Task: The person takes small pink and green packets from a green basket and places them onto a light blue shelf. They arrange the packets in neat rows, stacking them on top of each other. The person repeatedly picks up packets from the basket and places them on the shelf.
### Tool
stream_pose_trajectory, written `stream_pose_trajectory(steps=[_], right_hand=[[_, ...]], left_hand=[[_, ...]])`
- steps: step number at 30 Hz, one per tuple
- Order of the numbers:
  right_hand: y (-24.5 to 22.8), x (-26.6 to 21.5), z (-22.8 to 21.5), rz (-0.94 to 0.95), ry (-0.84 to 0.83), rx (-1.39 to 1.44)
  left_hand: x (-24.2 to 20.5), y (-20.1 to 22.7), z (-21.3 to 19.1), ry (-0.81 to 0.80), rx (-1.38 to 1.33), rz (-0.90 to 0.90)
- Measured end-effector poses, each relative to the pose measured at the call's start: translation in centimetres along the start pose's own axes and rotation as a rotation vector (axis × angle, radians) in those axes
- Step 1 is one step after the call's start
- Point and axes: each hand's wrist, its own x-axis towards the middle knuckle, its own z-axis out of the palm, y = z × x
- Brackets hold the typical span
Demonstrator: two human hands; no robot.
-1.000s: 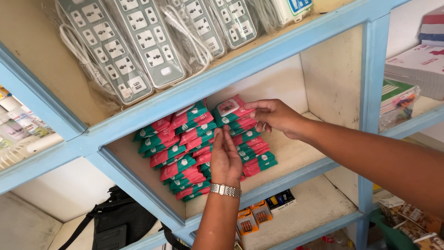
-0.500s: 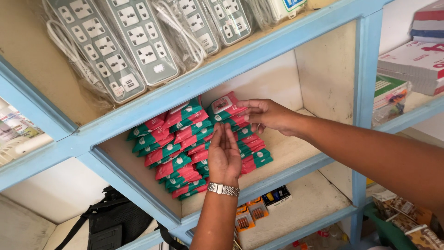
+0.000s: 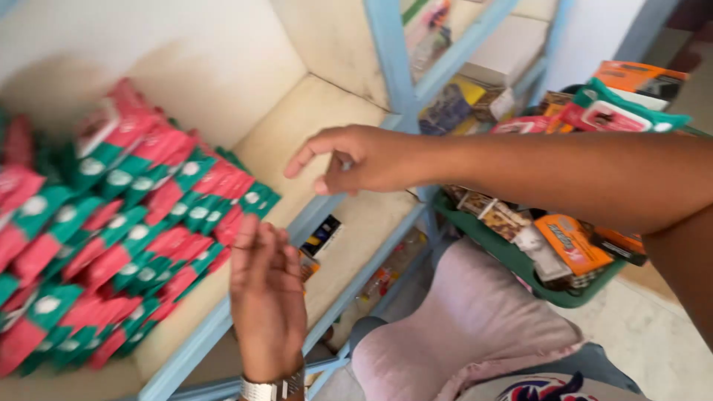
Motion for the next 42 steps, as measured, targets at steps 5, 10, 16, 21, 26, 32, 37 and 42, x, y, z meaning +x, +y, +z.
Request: stream_pose_trajectory(steps=[5, 10, 16, 21, 26, 32, 37, 42], right_hand=[[2.6, -8.5, -0.9, 0.101, 0.032, -0.058], [6.0, -16.7, -2.1, 0.217, 0.157, -0.062], [7.9, -26.6, -3.5, 0.189, 0.473, -0.214], [9.5, -33.7, -4.1, 0.457, 0.914, -0.514], [12.1, -38.3, -4.5, 0.609, 0.998, -0.802], [16.1, -42.3, -4.6, 0.687, 1.071, -0.953], [18.0, -43.4, -4.5, 0.725, 1.115, -0.891], [18.2, -42.9, -2.6, 0.835, 1.222, -0.628]], left_hand=[[-1.5, -9.3, -1.4, -0.081, 0.323, -0.125], [-3.1, -17.8, -1.2, -0.231, 0.450, -0.279], [-5.6, -25.3, 0.0, -0.426, 0.547, -0.396], [-7.5, -29.5, 0.7, -0.495, 0.607, -0.453], [-9.1, -31.3, 1.7, -0.541, 0.670, -0.536], [-9.8, -32.0, 1.4, -0.567, 0.681, -0.589], [-10.0, -32.3, 1.3, -0.540, 0.711, -0.583], [-10.1, -32.0, 2.0, -0.554, 0.669, -0.597]])
